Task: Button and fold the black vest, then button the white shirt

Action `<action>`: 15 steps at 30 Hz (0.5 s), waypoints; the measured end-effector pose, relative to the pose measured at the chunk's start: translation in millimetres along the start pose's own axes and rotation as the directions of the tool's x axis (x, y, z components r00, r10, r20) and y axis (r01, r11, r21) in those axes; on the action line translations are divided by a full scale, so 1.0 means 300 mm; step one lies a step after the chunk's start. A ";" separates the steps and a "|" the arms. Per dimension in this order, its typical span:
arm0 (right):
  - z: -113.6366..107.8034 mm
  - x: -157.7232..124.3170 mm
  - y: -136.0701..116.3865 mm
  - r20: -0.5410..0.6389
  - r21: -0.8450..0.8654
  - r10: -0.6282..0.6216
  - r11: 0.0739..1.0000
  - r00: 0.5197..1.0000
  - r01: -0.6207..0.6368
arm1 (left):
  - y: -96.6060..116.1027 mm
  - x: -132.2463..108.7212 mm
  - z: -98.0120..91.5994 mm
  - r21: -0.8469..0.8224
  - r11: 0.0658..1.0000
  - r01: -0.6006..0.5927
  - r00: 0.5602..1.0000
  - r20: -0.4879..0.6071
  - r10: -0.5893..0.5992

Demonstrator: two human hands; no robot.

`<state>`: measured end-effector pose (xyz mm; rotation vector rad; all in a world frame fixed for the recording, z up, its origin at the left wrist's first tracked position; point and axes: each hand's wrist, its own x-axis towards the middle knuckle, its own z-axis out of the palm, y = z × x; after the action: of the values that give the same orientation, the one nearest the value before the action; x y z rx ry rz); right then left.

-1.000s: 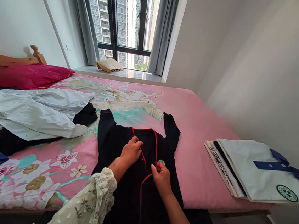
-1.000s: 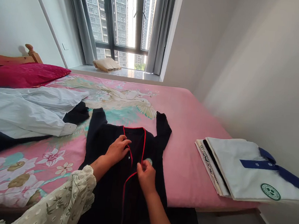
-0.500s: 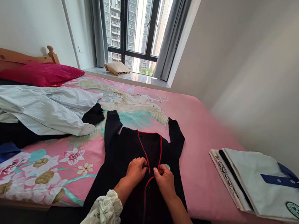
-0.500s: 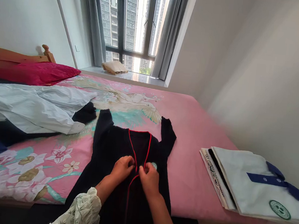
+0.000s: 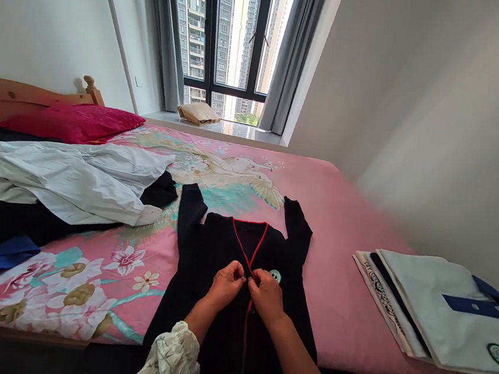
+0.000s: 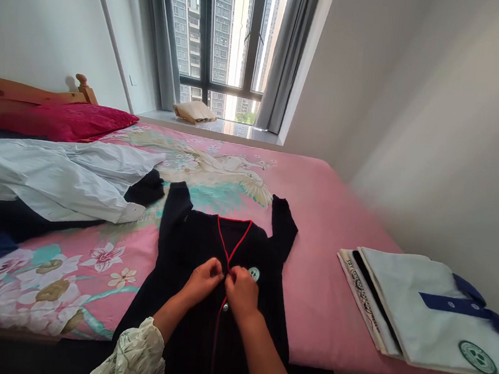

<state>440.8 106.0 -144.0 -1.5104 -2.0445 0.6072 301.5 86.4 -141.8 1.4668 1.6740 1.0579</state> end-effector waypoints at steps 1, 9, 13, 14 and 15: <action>-0.003 -0.001 -0.004 0.001 0.007 0.009 1.000 1.000 -0.009 | -0.002 0.001 0.000 -0.006 1.000 -0.002 1.000 0.005 0.002; -0.010 0.004 -0.010 0.025 0.036 0.071 0.997 0.997 -0.072 | -0.018 0.007 0.000 -0.040 0.999 -0.004 1.000 0.020 0.005; 0.001 0.021 0.002 -0.136 -0.015 -0.003 1.000 0.991 0.001 | -0.025 0.008 -0.001 -0.064 0.998 0.000 1.000 0.027 0.002; 0.004 0.022 0.003 -0.163 -0.034 -0.024 0.999 0.986 0.018 | -0.026 0.008 -0.001 -0.069 0.998 0.000 1.000 0.028 0.002; 0.006 0.022 0.001 -0.167 -0.053 -0.042 0.998 0.985 0.034 | -0.027 0.008 0.000 -0.074 0.997 0.000 1.000 0.029 0.002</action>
<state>438.4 112.3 -144.7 -1.4934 -1.9673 0.4019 297.4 88.4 -149.1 1.4293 1.5971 1.0821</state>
